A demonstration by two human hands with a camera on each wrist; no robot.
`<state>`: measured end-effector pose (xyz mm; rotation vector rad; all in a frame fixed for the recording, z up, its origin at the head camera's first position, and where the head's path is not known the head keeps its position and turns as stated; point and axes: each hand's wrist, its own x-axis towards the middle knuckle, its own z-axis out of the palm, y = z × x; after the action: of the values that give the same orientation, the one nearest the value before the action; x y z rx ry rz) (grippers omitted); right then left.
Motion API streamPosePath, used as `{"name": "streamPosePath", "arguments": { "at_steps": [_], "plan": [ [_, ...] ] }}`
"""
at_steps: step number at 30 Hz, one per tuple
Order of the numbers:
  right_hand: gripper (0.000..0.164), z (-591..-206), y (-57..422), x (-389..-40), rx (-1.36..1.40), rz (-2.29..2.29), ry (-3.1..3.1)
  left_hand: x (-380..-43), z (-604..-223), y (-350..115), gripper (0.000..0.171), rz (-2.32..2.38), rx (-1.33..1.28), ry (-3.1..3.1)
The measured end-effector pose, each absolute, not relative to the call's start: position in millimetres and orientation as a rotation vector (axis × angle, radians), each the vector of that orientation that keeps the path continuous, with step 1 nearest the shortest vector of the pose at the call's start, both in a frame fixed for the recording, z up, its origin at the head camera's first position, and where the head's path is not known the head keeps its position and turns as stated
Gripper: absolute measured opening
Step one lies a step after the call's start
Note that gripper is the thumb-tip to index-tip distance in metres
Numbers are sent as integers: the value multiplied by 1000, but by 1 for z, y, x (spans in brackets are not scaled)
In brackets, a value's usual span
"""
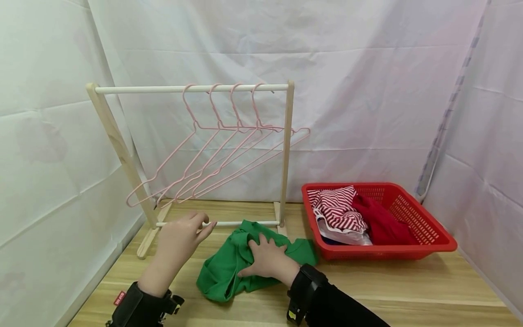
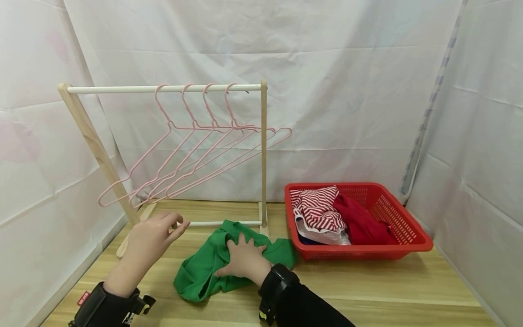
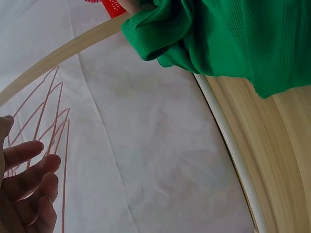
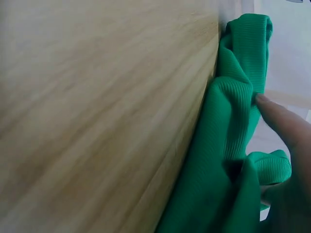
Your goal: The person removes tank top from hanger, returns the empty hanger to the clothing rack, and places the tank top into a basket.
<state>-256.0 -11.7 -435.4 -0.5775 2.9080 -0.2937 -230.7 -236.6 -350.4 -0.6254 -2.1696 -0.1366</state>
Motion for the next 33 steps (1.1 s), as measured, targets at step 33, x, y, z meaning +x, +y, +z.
{"name": "streamPosePath", "arguments": {
  "at_steps": [33],
  "plan": [
    [86, -428, -18, -263, -579, -136, 2880, -228, -353, -238, 20, -176, -585, -2207]
  ]
}}
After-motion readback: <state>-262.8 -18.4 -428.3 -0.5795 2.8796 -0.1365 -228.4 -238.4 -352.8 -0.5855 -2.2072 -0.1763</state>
